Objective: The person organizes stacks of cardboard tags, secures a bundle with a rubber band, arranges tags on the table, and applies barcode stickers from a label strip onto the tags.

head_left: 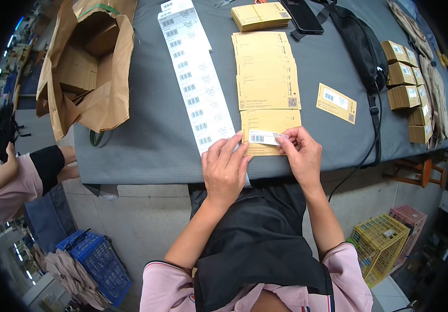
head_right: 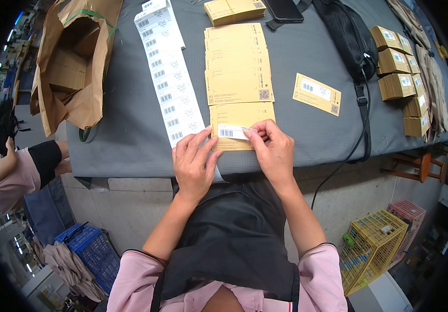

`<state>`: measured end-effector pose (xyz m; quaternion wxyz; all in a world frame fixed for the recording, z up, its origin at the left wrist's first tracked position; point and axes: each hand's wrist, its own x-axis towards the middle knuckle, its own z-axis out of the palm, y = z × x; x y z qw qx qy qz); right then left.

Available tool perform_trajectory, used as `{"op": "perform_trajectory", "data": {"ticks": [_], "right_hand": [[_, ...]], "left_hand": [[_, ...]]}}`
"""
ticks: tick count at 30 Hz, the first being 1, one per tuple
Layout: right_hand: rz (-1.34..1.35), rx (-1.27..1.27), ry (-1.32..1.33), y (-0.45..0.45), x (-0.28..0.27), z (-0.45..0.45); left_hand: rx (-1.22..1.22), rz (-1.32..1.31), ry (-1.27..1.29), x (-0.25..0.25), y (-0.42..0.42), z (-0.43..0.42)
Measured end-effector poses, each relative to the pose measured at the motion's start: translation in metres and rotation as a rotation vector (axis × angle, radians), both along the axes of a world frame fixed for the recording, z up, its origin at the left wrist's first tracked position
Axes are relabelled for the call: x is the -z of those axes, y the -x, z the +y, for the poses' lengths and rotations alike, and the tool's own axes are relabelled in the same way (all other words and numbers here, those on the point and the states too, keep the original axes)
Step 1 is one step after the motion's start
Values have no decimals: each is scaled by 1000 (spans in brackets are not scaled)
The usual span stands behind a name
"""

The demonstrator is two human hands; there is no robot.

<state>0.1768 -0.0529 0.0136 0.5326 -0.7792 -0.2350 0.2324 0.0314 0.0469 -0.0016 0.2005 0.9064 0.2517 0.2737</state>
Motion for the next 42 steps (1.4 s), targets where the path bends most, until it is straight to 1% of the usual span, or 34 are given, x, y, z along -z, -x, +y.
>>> {"op": "perform_trajectory", "data": {"ticks": [8, 14, 16, 17, 19, 20, 22, 23, 25, 26, 28, 29, 31, 32, 33, 35, 36, 37, 39, 40, 41, 42], "right_hand": [[1, 7, 9, 0, 2, 0], [-73, 27, 37, 1, 2, 2], [-214, 1, 124, 2, 2, 3], [-214, 5, 125, 3, 3, 3], [-494, -70, 265, 5, 3, 4], [-495, -65, 267, 6, 1, 5], [-711, -129, 401, 7, -6, 7], [-713, -122, 404, 6, -8, 6], [-663, -131, 560, 6, -12, 2], [-667, -126, 564, 4, -12, -3], [-700, -51, 397, 1, -11, -15], [-704, -47, 400, 4, -11, -18], [-978, -288, 101, 19, -11, -23], [-949, -454, 199, 29, -5, -23], [-951, -445, 202, 31, 2, -27], [-909, -375, 453, 27, 13, -36], [-871, -313, 510, 23, 13, -40], [-866, -311, 512, 22, 11, -45], [-887, -181, 552, 16, 3, -50], [-889, -239, 443, 19, -5, -47], [-887, -241, 441, 24, -4, -43], [-854, -334, 425, 28, -1, -38]], "left_hand": [[2, 11, -6, -2, 0, 0], [19, 73, -71, -2, -2, -3], [13, 98, -82, -3, -3, -4], [17, 97, -81, -4, -3, -4], [11, 117, -86, -5, -4, -5], [16, 115, -86, -6, -4, -5], [1, 132, -80, -7, -4, -6], [7, 128, -80, -8, -5, -7], [-8, 143, -86, -8, -5, -7], [-3, 137, -83, -8, -5, -8], [-5, 146, -86, -8, -5, -7], [-1, 142, -85, -7, -5, -7], [-11, 123, -87, -5, -5, -8], [-2, 121, -88, -5, -5, -8], [-2, 125, -85, -6, -5, -8], [-6, 123, -83, -7, -7, -6], [-7, 120, -91, -7, -6, -7], [-2, 119, -100, -7, -5, -7], [2, 108, -80, -9, -6, -6], [-1, 106, -54, -9, -6, -7], [-3, 109, -54, -11, -7, -7], [-1, 79, -30, -13, -8, -7]]}}
